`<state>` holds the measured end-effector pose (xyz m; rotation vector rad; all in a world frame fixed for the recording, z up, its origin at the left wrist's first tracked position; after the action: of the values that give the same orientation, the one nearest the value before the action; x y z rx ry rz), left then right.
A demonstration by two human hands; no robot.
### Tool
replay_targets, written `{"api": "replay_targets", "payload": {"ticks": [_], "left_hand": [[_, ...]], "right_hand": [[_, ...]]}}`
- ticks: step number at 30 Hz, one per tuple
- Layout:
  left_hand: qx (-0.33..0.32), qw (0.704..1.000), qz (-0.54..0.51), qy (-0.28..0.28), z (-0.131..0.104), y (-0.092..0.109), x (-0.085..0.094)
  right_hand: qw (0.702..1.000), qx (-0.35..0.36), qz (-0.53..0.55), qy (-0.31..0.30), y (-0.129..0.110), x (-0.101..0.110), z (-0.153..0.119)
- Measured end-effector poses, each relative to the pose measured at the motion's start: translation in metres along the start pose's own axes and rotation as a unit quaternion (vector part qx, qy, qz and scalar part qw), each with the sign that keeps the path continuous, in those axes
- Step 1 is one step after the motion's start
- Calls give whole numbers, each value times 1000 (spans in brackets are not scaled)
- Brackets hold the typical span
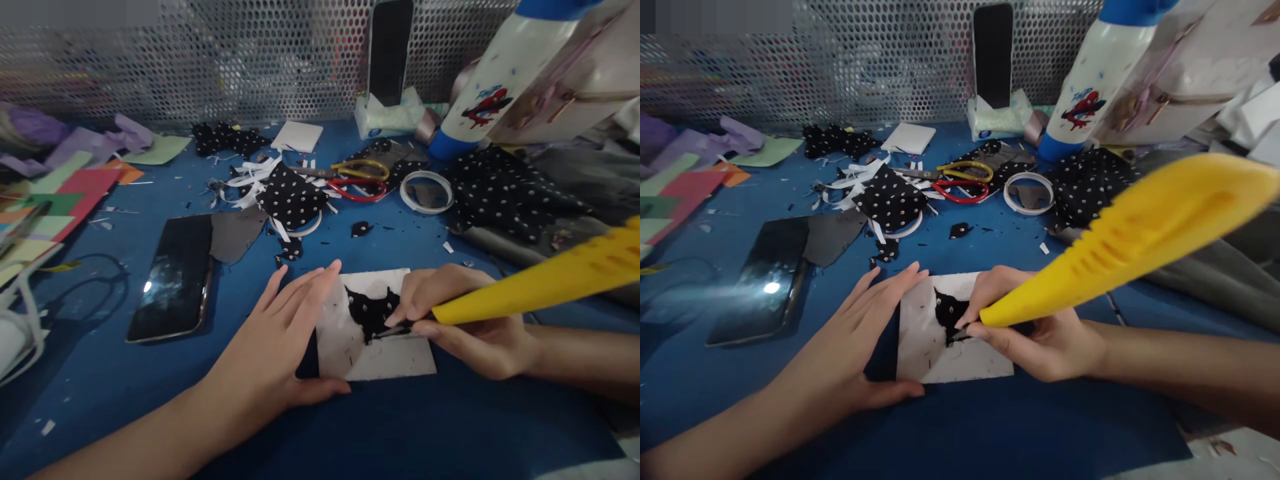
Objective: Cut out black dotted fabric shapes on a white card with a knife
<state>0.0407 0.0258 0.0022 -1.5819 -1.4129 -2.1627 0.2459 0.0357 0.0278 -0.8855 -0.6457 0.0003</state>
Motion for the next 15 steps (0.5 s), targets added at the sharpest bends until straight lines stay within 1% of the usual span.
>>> {"api": "replay_targets", "payload": {"ticks": [3,7,11,13,15], "left_hand": [[4,1000,2,1,2,-1,0],[3,1000,-1,1,4,-1,-1],[6,1000,1,-3,3,-1,-2],[1,1000,-2,-3,2,-1,-2],[-5,1000,-6,-2,1,0,-1]], "right_hand": [[1000,-14,-4,-20,2,-4,1],[997,11,-55,-47,-1,-6,3],[994,9,-82,-73,-2,-8,4],[992,9,-97,-79,-4,-10,6],[991,27,-106,-82,-8,-13,9]]}}
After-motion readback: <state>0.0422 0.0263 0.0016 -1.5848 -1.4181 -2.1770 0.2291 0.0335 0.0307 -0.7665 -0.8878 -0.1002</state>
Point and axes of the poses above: each hand's wrist, its own z-axis towards the middle knuckle, its own x-axis out of the back of the hand, y = z × x, the point moved 5 cm from there along z, towards the middle knuckle, and after that the axes turned 14 degrees about -z, right-handed, at the moved point
